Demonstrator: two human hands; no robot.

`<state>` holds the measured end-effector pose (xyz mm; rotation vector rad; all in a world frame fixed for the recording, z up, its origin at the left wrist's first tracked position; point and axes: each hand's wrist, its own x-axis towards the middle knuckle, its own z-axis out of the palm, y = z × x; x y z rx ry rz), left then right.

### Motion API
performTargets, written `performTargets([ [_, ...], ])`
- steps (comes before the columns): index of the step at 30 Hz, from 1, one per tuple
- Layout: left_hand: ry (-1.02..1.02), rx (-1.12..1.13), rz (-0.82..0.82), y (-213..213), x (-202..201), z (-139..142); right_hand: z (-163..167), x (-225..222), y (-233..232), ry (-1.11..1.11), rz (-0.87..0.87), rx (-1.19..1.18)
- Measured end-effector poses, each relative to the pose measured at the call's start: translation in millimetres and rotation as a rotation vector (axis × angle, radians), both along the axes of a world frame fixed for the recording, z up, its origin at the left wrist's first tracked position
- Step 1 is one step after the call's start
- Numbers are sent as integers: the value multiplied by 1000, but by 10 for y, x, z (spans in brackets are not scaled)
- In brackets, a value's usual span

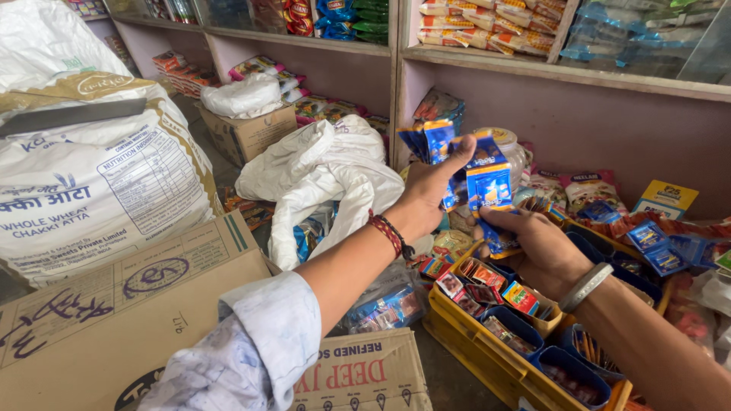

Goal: The person organizes snack items in a small store. They place a large plastic jar on a shelf, then pick up a long strip of blue-wrapped snack packets from a cardboard box. They separate the packets and arrange them into a yellow compartmentalized tray on the floor.

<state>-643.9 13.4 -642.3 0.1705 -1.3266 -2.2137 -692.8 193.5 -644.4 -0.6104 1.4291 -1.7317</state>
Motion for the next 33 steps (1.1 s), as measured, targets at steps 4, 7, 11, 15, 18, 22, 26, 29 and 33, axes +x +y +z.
performTargets([
  [4,145,-191,-47,71,-4,74,-58,2,7,1,-22,20],
  [7,128,-387,-39,118,20,40,-50,33,16,-15,-12,-5],
  [11,-51,-347,-13,153,57,-4,22,94,19,-26,-4,-18],
  [15,-1,-61,-203,122,56,13,87,163,26,-7,39,-35],
  [18,11,38,-291,87,23,-17,93,204,27,-2,70,-27],
  [22,53,119,-415,33,-61,-113,64,220,34,10,86,-26],
  [26,53,227,-461,-25,-156,-198,31,207,26,61,78,-18],
  [29,98,296,-445,-36,-215,-258,12,205,-11,87,35,-15],
  [33,89,362,-404,-39,-272,-326,-15,198,-48,36,6,-22],
])
